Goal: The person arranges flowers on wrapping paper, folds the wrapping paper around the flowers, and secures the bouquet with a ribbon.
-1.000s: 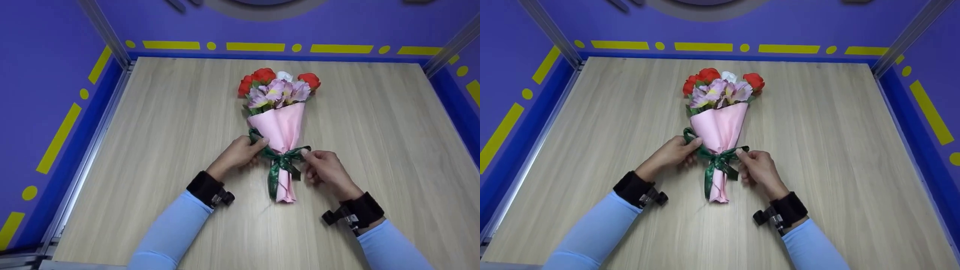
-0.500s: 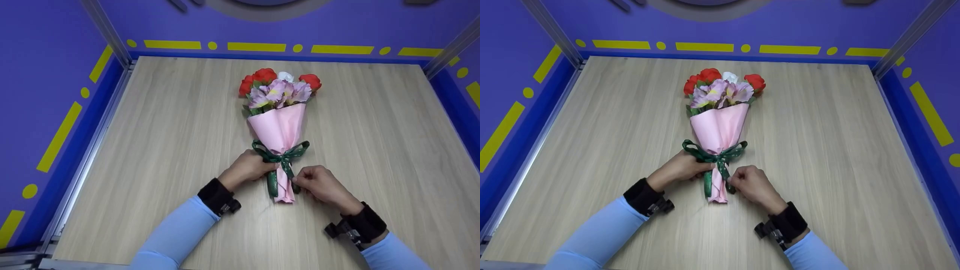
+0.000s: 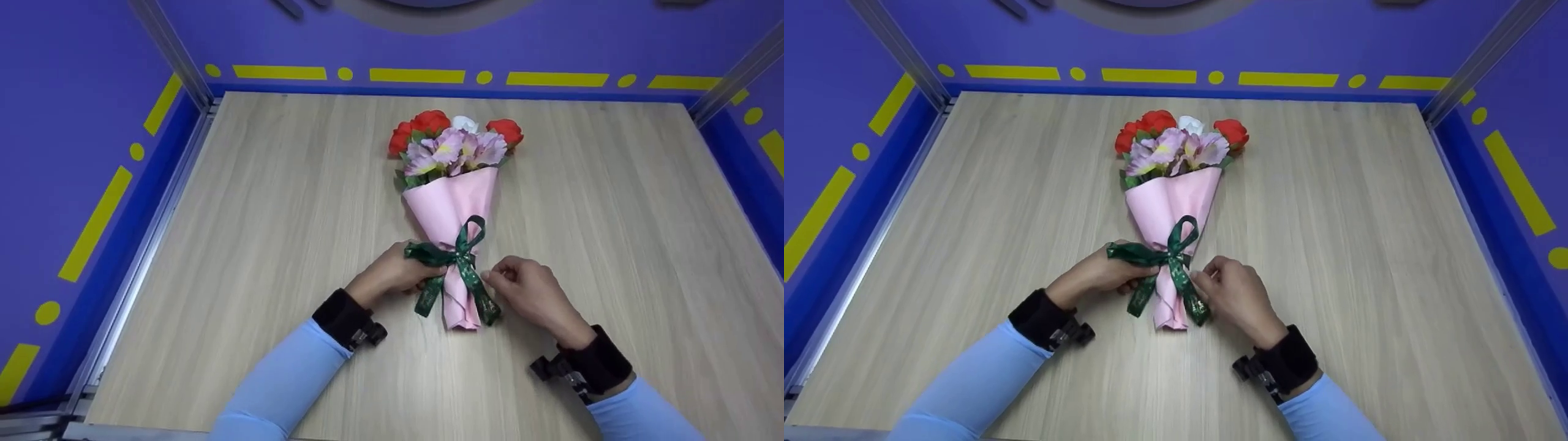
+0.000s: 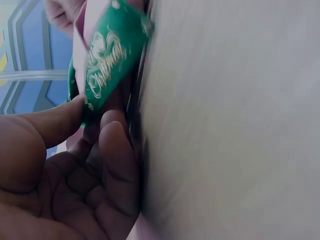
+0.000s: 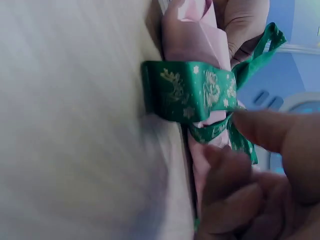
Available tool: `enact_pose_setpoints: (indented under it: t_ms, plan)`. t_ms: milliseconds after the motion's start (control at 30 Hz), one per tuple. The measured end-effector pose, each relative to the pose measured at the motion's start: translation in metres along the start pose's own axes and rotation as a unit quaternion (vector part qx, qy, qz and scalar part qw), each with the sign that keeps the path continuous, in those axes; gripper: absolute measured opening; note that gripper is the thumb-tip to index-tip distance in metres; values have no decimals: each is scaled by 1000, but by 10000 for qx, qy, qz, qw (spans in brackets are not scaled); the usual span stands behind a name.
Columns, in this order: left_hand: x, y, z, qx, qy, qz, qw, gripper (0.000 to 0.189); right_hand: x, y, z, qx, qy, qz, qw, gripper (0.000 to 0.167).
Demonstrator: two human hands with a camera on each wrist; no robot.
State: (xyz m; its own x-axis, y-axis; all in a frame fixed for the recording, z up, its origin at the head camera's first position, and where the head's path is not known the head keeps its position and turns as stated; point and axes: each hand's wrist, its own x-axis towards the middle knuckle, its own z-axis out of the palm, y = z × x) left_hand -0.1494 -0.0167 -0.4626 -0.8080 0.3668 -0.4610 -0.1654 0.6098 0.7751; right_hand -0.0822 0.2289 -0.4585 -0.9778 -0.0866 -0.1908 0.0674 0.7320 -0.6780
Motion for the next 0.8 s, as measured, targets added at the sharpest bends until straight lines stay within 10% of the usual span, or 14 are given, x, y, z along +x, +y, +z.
enact_pose_setpoints:
  t_ms: [433,800]
  plan:
    - [-3,-5,-9,863,-748,377,9927,18,23,-19,24,-286,250,160,9992,39]
    - [0,-1,-9,544,109,1573,9860,35,19,-19,15,-231,193,15,9995,37]
